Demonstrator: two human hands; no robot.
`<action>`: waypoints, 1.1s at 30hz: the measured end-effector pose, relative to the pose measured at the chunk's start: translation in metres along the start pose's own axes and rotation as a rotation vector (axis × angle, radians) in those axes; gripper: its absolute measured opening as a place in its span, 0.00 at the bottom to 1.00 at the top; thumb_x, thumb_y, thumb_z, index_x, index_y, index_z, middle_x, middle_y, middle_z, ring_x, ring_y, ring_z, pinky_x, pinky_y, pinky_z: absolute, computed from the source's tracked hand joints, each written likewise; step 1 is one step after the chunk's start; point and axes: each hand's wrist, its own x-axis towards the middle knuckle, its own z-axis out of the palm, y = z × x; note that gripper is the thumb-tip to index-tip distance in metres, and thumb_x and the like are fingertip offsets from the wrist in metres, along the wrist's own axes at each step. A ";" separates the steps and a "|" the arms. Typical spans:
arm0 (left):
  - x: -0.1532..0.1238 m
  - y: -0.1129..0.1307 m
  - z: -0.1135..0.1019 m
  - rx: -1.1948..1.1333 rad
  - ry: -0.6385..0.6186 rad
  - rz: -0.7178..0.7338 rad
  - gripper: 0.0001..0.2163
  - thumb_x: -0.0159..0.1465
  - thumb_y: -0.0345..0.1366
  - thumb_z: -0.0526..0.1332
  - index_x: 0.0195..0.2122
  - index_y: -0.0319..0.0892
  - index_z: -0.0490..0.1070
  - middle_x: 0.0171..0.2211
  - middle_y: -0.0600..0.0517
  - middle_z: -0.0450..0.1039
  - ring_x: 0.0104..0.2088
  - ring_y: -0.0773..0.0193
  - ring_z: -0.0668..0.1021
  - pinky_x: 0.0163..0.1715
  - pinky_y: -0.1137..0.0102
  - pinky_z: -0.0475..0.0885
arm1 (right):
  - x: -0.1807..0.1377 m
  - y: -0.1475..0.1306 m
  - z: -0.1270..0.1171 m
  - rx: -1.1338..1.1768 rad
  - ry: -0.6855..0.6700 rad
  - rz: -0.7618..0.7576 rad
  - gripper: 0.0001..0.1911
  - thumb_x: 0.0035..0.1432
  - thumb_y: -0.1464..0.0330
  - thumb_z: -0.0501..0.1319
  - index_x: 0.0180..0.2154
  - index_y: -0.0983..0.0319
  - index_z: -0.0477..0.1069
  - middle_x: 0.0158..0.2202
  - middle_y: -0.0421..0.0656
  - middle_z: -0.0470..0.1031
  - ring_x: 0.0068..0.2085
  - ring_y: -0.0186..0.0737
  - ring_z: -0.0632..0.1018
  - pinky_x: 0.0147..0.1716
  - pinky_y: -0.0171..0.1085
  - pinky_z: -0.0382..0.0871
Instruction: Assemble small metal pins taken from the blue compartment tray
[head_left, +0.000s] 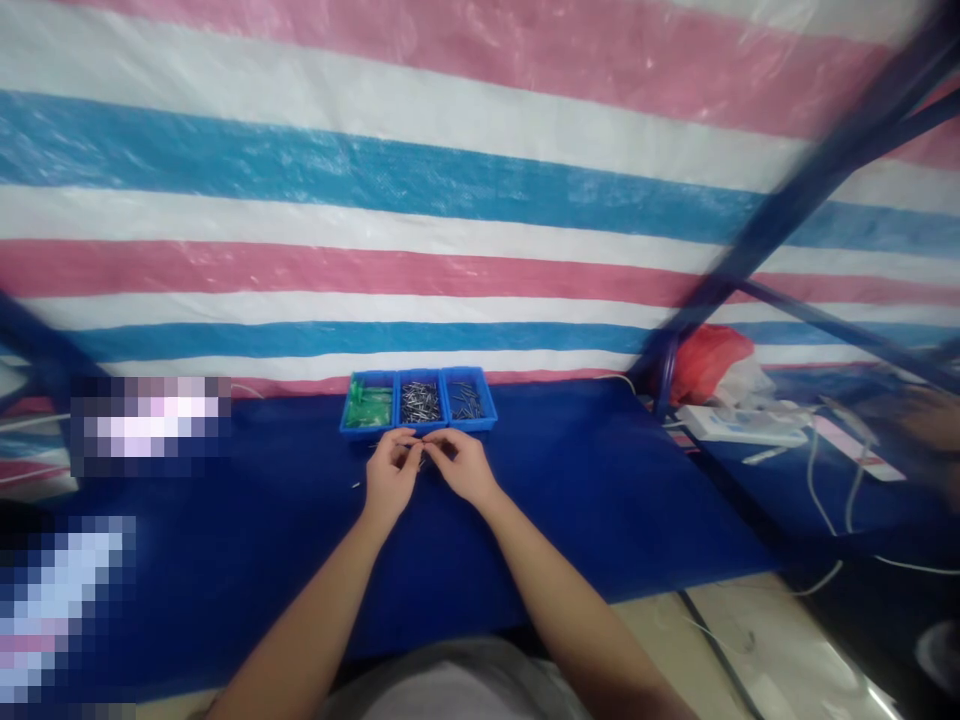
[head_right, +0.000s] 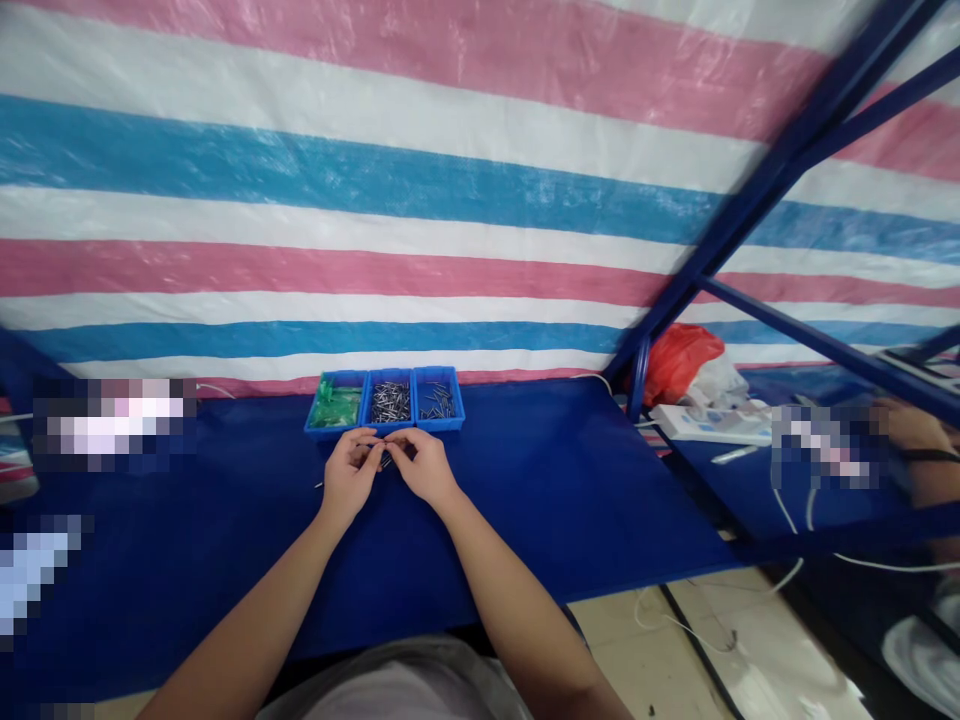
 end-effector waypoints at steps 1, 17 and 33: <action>0.000 0.000 0.000 -0.003 -0.003 0.001 0.13 0.64 0.42 0.64 0.48 0.43 0.70 0.35 0.52 0.76 0.26 0.68 0.77 0.29 0.71 0.75 | 0.000 0.000 0.000 0.004 0.001 -0.008 0.07 0.60 0.66 0.63 0.39 0.60 0.79 0.36 0.44 0.81 0.36 0.41 0.81 0.38 0.38 0.74; -0.003 0.006 0.002 0.030 -0.019 0.068 0.15 0.61 0.39 0.67 0.48 0.44 0.70 0.41 0.49 0.78 0.26 0.70 0.77 0.28 0.73 0.73 | 0.002 0.002 0.001 0.222 -0.003 0.180 0.11 0.55 0.62 0.67 0.39 0.61 0.79 0.35 0.45 0.82 0.35 0.42 0.81 0.39 0.40 0.75; -0.001 0.005 0.001 0.029 0.017 0.003 0.15 0.64 0.44 0.64 0.49 0.44 0.70 0.36 0.51 0.77 0.27 0.68 0.78 0.30 0.71 0.75 | 0.003 0.001 -0.001 0.212 -0.013 0.198 0.13 0.56 0.59 0.66 0.37 0.61 0.80 0.34 0.46 0.82 0.34 0.42 0.81 0.38 0.40 0.76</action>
